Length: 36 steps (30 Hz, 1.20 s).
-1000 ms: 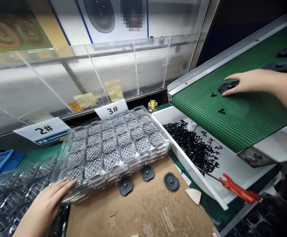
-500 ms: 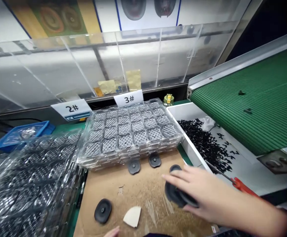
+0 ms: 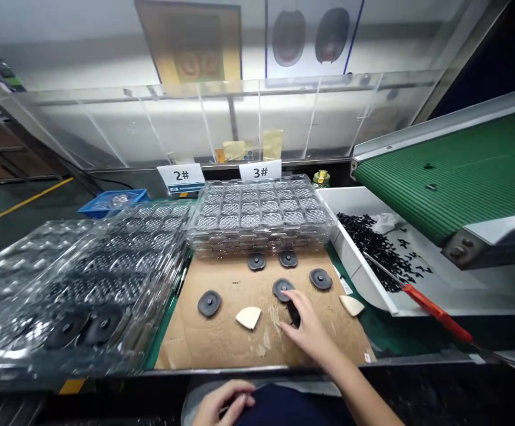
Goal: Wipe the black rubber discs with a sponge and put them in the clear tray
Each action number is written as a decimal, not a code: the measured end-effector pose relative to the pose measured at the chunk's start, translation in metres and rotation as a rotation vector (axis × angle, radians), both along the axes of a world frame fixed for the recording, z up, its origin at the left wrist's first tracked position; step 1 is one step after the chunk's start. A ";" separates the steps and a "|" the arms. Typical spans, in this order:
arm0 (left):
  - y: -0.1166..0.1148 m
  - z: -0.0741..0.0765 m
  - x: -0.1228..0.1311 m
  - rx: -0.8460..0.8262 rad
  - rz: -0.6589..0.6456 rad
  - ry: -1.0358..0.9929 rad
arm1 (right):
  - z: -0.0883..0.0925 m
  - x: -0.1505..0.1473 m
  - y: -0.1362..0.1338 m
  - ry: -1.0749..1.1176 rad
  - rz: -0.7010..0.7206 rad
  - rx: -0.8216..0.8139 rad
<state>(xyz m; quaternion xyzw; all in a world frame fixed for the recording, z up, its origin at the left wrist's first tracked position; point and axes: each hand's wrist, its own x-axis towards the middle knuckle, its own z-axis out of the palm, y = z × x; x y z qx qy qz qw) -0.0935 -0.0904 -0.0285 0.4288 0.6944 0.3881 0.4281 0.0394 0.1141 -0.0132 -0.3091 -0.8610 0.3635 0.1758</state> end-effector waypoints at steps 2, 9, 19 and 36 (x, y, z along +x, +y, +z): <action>-0.003 0.004 0.004 0.042 0.105 -0.073 | 0.002 0.007 -0.020 0.076 0.038 -0.065; -0.012 0.056 0.027 0.294 0.398 -0.147 | 0.020 0.015 -0.066 0.292 0.287 -0.333; 0.017 0.058 0.040 0.390 0.391 -0.977 | 0.045 -0.004 -0.072 0.369 0.332 -0.186; 0.045 0.018 -0.018 0.187 0.534 -1.425 | 0.029 -0.048 -0.027 -0.074 0.536 -0.030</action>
